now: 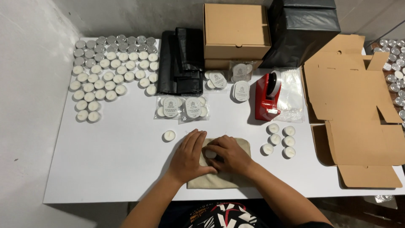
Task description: Cleaning small metal tea light candle containers using a cloth before packaging.
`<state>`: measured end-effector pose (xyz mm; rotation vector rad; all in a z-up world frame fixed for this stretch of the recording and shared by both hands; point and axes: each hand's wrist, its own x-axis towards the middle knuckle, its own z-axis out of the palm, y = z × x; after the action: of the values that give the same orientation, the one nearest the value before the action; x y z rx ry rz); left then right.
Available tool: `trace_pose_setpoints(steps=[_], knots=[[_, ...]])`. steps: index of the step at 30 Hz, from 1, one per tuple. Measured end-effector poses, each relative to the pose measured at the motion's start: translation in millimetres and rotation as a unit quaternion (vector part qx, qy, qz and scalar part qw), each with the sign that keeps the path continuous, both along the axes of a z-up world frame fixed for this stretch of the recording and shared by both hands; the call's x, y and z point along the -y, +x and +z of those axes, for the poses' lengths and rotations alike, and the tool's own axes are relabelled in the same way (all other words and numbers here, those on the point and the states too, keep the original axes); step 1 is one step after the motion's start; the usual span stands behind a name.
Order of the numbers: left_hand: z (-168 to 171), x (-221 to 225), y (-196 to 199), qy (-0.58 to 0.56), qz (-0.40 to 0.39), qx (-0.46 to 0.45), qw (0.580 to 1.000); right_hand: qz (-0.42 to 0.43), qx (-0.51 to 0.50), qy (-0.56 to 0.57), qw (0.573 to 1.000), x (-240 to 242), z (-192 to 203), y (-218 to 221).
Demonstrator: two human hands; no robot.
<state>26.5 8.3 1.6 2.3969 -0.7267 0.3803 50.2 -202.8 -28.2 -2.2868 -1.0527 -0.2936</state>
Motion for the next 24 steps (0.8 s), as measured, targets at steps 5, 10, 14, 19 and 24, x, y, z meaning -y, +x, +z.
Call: trace_pose_setpoints(steps=[5, 10, 14, 19, 24], knots=[[0, -5, -46, 0.027, -0.01, 0.047, 0.998, -0.004, -0.007, 0.004, 1.0, 7, 6, 1], [3, -7, -79, 0.025, -0.031, 0.07, 0.997, 0.094, -0.061, -0.007, 0.994, -5, 33, -14], [-1, -11, -91, 0.032, -0.014, 0.074, 0.997, 0.017, -0.001, -0.08, 0.997, 10, 18, 1], [-4, -10, -89, 0.028, 0.003, 0.085, 0.996, 0.057, -0.052, -0.033, 0.996, -1, 31, -10], [-3, -11, -89, 0.02, 0.003, 0.097, 0.995, -0.062, -0.005, -0.103, 0.993, 16, 17, 11]])
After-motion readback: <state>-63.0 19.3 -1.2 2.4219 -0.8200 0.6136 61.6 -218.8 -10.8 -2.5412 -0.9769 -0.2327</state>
